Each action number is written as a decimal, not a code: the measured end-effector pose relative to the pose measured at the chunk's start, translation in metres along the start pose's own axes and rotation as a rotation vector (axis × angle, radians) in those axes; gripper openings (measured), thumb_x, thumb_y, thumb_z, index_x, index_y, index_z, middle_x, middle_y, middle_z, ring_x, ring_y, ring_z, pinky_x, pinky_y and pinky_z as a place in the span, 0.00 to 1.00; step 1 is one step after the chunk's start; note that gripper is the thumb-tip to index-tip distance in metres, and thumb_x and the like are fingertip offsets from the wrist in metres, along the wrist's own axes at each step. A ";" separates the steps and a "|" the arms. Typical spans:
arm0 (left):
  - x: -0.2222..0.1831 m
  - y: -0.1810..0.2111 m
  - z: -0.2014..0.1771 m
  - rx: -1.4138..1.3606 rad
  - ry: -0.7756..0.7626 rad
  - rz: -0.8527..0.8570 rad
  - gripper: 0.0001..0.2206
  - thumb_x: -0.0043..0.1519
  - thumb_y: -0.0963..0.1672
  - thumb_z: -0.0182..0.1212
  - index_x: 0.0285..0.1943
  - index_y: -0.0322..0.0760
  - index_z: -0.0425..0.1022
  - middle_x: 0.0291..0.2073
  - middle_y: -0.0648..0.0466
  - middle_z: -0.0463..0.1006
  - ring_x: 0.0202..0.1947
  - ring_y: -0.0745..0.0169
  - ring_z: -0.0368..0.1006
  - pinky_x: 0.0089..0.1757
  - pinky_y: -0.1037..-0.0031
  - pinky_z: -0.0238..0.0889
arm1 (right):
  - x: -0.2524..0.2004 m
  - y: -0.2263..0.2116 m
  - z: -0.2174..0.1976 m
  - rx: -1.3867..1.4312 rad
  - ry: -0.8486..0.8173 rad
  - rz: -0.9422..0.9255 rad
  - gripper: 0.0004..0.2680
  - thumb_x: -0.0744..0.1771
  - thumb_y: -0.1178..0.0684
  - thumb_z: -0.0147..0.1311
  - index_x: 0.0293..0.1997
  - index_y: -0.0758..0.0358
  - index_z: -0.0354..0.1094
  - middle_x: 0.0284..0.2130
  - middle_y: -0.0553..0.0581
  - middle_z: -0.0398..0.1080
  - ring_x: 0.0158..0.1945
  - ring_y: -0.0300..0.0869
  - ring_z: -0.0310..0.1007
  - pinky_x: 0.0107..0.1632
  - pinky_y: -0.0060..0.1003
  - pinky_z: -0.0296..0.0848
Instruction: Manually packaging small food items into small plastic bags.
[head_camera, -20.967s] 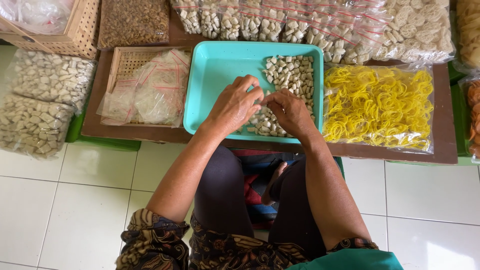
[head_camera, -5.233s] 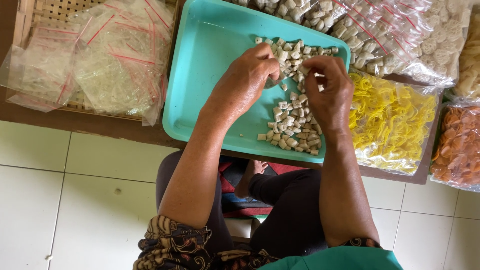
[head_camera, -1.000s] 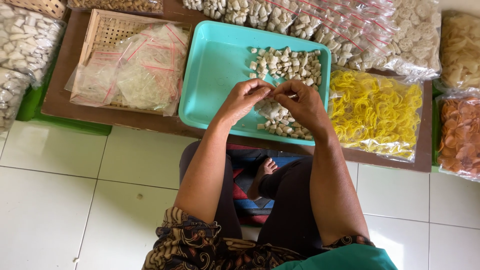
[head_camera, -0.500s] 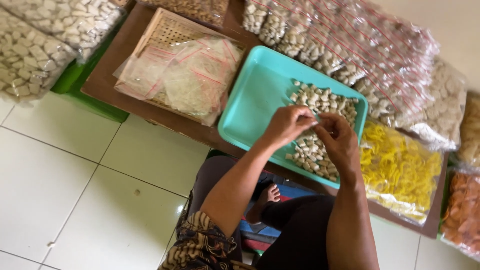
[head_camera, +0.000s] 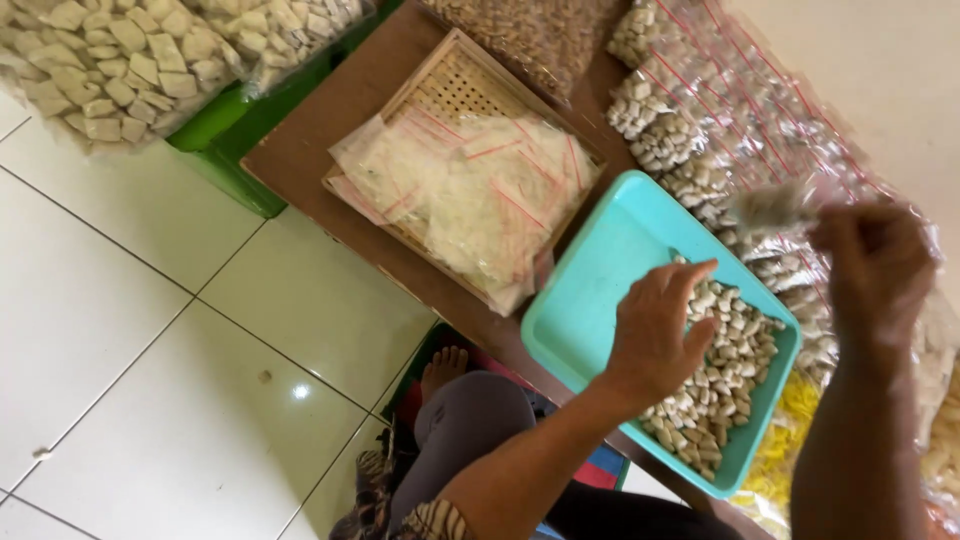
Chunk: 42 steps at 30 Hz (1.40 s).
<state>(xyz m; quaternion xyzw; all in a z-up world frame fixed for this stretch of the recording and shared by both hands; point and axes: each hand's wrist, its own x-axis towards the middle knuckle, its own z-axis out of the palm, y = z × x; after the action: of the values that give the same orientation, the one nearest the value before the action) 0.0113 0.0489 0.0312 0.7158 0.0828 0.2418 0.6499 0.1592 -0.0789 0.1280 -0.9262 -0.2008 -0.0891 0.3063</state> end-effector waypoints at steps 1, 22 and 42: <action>0.001 0.003 -0.005 -0.090 -0.041 -0.050 0.23 0.65 0.44 0.54 0.71 0.40 0.62 0.60 0.43 0.71 0.63 0.39 0.67 0.57 0.47 0.59 | 0.023 -0.015 0.002 -0.118 0.044 -0.131 0.03 0.80 0.57 0.60 0.57 0.65 0.74 0.38 0.55 0.76 0.41 0.36 0.76 0.44 0.33 0.73; 0.038 0.036 -0.058 -0.712 0.107 -0.580 0.15 0.63 0.43 0.52 0.60 0.45 0.71 0.60 0.55 0.75 0.67 0.57 0.69 0.65 0.61 0.57 | 0.246 -0.009 0.205 -0.098 -0.243 -0.156 0.04 0.71 0.63 0.60 0.43 0.59 0.71 0.35 0.56 0.78 0.38 0.40 0.82 0.46 0.36 0.84; 0.039 0.032 -0.063 -0.753 0.189 -0.565 0.13 0.64 0.40 0.51 0.57 0.44 0.72 0.58 0.55 0.76 0.66 0.58 0.70 0.63 0.65 0.62 | 0.217 -0.036 0.248 -1.190 -0.545 -0.623 0.24 0.77 0.25 0.30 0.47 0.44 0.75 0.48 0.50 0.76 0.45 0.45 0.74 0.57 0.52 0.60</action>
<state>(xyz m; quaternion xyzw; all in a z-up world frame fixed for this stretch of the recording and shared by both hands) 0.0099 0.1174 0.0741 0.3549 0.2392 0.1329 0.8939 0.3503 0.1658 0.0118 -0.8250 -0.4422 -0.0326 -0.3504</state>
